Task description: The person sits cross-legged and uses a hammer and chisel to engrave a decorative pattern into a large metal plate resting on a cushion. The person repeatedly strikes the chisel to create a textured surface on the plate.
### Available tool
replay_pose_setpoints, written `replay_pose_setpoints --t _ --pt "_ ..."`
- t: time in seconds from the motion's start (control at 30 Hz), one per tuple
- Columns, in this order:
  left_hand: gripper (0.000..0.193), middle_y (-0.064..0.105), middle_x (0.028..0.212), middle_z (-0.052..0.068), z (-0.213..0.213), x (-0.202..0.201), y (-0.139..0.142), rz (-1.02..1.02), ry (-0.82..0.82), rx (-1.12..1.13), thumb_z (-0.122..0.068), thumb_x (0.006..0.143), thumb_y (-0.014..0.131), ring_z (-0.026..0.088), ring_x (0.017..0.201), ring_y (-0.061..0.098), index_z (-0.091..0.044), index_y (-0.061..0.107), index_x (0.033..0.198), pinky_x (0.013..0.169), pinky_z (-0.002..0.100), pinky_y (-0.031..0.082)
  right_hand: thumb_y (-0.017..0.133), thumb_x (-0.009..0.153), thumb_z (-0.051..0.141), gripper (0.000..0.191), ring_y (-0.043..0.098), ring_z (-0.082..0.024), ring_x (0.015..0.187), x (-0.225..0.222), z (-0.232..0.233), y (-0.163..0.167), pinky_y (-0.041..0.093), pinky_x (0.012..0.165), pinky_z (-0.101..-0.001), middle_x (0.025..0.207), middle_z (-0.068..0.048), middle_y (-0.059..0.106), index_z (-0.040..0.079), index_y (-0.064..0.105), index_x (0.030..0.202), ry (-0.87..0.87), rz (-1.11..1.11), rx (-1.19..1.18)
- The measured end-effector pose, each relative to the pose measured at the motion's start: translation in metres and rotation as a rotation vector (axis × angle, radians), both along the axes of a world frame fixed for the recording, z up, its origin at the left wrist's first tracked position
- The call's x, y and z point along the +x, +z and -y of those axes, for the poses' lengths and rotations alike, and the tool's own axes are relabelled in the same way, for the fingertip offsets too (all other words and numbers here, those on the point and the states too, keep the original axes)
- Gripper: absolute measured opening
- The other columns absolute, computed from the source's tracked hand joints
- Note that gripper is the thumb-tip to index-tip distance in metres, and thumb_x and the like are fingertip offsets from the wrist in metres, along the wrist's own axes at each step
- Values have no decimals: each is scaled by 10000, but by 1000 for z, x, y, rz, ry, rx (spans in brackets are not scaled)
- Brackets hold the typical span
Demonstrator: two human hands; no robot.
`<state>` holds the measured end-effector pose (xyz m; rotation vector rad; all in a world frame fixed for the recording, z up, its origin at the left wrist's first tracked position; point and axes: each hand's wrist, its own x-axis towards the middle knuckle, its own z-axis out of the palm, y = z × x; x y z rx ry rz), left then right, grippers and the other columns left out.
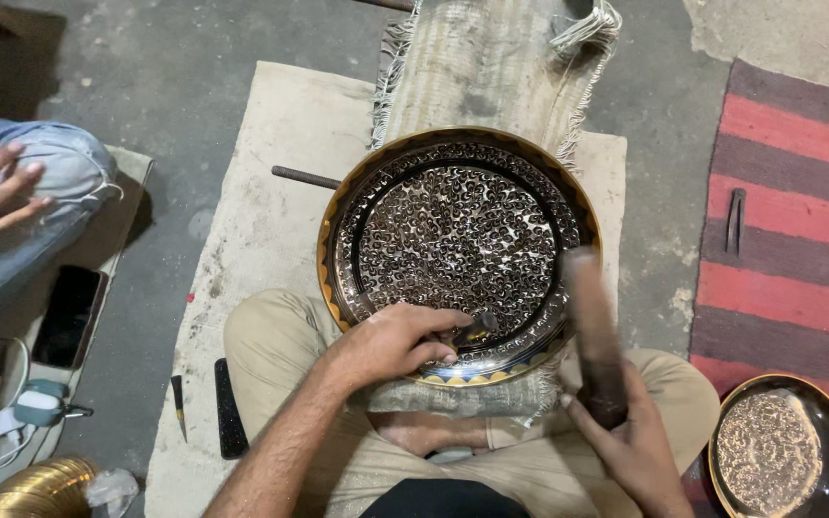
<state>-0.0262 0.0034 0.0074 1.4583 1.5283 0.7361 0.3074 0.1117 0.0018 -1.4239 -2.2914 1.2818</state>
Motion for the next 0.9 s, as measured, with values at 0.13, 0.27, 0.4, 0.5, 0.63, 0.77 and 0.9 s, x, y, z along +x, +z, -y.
replay_pose_setpoints --t 0.13,0.27,0.4,0.5,0.63,0.77,0.9 --pt "492 768 1111 119 1 -1 0 -14 -11 -10 -326 890 716 261 1008 754 -179 646 1355 916 401 594 793 761 109 650 748 -195 969 1 6 -4 562 843 -336 1032 -147 765 84 531 1355 10 -37 84" --pt "473 767 1153 110 2 -1 -2 17 -19 15 -322 897 712 254 1032 756 -165 659 1340 927 396 594 789 735 92 713 780 -210 919 3 11 -8 588 817 -343 1005 -138 772 114 514 1393 -30 84 15" --pt "483 757 1184 111 1 -1 -4 13 -14 59 -314 890 726 255 1053 745 -154 664 1341 941 393 586 800 789 116 670 719 -259 982 8 17 -14 557 856 -367 1046 -164 746 115 520 1398 20 30 116" --pt "479 760 1190 88 1 -1 -5 23 -20 -15 -316 884 717 232 1050 755 -174 664 1339 948 376 591 847 810 146 649 712 -277 925 13 21 -20 565 820 -373 976 -159 735 146 544 1385 -27 215 15" --pt "470 754 1210 99 2 -2 -7 28 -32 75 -301 884 731 251 1071 744 -153 675 1327 956 388 585 802 763 103 610 720 -323 872 16 28 -28 556 762 -398 933 -159 731 94 570 1327 -6 81 125" --pt "469 753 1215 86 1 -2 -8 26 -35 47 -302 877 730 240 1078 743 -172 680 1325 963 384 585 784 848 125 482 704 -366 821 14 33 -33 560 732 -419 891 -187 690 59 554 1267 -202 -387 -148" --pt "452 753 1235 72 0 0 -8 15 -37 21 -288 866 730 241 1107 722 -189 699 1306 974 400 558 815 748 93 611 690 -347 802 14 36 -33 534 675 -395 921 -173 715 45 581 1310 -42 30 155"
